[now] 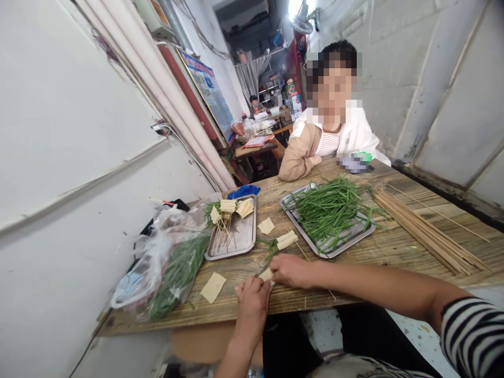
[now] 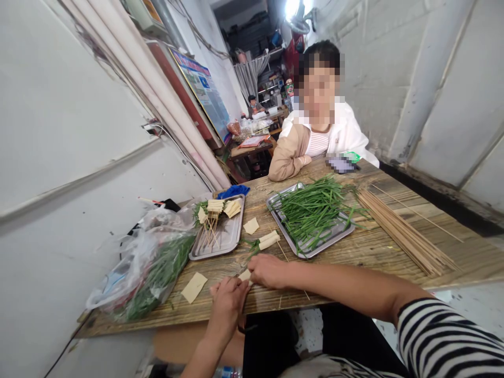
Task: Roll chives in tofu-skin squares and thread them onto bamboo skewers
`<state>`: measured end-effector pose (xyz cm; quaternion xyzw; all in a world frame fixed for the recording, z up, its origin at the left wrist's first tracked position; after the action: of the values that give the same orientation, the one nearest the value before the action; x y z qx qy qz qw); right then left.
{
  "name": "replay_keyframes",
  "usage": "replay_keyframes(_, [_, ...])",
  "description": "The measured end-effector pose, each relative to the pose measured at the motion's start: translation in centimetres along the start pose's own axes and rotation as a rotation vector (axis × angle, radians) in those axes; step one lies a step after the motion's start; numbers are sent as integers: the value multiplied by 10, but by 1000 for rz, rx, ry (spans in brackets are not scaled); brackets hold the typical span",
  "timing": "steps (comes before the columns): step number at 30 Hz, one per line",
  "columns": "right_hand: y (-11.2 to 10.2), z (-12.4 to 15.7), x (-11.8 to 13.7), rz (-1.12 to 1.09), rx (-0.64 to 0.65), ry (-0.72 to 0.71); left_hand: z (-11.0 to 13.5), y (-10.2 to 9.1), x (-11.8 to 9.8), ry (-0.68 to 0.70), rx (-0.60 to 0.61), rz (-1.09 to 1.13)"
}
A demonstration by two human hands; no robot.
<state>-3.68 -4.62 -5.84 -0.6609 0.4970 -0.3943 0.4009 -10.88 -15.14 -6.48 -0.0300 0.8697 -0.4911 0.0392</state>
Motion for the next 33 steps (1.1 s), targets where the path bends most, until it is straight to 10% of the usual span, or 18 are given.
replay_keyframes(13, [2,-13,-15,-203,89,-20,-8,-8,-3,-47,70,96])
replay_keyframes(21, [-7,-2,0,62,-17,8,-17,-9,-2,-99,139,85])
replay_keyframes(33, [-2,-12,-5,-5,45,-111,5,-13,5,-42,-122,88])
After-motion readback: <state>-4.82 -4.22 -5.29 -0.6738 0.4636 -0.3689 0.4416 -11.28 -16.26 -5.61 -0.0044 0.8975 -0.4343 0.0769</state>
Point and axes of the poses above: each hand's wrist, its own z-axis away from the middle knuckle, its own y-axis out of the palm, x = y × z, the point moved 5 cm from there along -z, towards the middle knuckle, and after that the axes turned 7 degrees about -x, right-handed, at the moved point
